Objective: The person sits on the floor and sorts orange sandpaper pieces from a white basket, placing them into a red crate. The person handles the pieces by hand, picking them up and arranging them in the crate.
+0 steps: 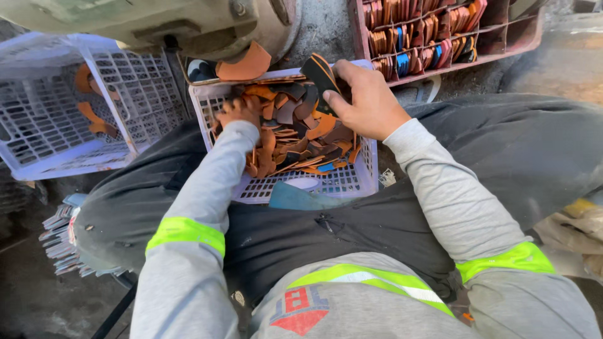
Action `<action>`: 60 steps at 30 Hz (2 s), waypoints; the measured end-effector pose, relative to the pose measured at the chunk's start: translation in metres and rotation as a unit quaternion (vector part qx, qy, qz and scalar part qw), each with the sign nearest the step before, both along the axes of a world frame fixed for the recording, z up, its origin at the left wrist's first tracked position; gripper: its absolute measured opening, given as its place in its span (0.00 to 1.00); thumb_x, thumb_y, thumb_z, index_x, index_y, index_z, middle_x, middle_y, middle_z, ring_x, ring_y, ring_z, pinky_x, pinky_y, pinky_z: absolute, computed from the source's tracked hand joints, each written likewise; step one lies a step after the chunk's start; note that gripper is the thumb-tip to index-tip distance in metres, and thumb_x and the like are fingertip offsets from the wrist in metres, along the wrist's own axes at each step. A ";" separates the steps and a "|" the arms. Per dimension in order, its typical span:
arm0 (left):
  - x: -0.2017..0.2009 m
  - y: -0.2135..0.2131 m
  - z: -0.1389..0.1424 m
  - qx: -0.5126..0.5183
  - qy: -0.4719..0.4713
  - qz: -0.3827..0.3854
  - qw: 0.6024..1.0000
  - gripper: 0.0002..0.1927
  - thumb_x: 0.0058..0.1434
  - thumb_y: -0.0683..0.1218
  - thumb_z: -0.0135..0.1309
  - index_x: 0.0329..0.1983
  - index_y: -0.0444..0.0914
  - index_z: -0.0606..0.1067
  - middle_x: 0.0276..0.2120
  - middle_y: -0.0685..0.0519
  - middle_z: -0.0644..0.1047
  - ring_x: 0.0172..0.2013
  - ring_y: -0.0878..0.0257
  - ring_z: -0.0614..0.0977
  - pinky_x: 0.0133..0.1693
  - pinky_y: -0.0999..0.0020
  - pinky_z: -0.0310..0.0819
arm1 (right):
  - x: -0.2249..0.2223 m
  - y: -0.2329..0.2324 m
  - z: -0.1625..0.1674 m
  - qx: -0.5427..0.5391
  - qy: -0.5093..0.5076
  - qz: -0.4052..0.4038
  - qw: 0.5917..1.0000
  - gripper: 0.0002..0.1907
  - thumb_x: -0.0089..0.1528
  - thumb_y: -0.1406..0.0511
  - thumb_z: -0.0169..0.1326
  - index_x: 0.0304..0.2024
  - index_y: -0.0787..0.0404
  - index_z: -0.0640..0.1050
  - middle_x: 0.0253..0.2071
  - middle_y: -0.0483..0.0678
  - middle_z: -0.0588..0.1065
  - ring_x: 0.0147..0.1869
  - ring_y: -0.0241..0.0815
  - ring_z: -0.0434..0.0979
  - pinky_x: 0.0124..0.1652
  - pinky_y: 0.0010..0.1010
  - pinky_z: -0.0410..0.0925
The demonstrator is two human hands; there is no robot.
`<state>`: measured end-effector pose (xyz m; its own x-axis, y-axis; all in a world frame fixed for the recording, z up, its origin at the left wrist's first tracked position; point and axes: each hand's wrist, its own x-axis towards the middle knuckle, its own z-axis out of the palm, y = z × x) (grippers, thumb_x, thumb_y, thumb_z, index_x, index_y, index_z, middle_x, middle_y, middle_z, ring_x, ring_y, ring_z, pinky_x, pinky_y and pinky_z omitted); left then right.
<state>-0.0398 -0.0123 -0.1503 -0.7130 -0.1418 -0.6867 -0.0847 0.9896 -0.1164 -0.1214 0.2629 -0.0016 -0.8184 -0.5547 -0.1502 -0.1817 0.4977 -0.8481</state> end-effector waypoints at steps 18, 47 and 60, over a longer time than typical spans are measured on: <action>-0.009 0.206 -0.037 0.583 0.064 0.315 0.746 0.25 0.67 0.50 0.49 0.65 0.35 0.68 0.59 0.40 0.75 0.60 0.48 0.76 0.57 0.54 0.71 | -0.015 0.013 -0.009 -0.011 -0.014 -0.017 1.000 0.12 0.62 0.66 0.59 0.40 0.69 0.72 0.31 0.62 0.73 0.37 0.64 0.75 0.37 0.47 0.67; -0.001 0.040 0.020 0.619 -0.203 0.300 0.697 0.20 0.66 0.40 0.57 0.61 0.35 0.72 0.52 0.49 0.81 0.51 0.57 0.83 0.51 0.59 0.82 | -0.011 0.013 -0.017 0.068 0.089 0.012 0.994 0.12 0.63 0.67 0.59 0.42 0.70 0.73 0.37 0.65 0.74 0.43 0.69 0.74 0.43 0.53 0.67; 0.085 0.030 0.116 0.767 0.105 0.504 0.383 0.23 0.68 0.37 0.51 0.66 0.33 0.64 0.56 0.46 0.76 0.56 0.54 0.80 0.57 0.51 0.80 | 0.071 -0.030 0.003 -0.134 -0.308 0.053 0.940 0.20 0.71 0.58 0.48 0.60 0.64 0.73 0.44 0.46 0.78 0.43 0.35 0.80 0.42 0.29 0.75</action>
<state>0.0448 0.0173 -0.0345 -0.8890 0.0371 -0.4564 -0.3620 -0.6675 0.6508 -0.0509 0.2326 0.0011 -0.5600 -0.7132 -0.4215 0.3496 0.2578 -0.9007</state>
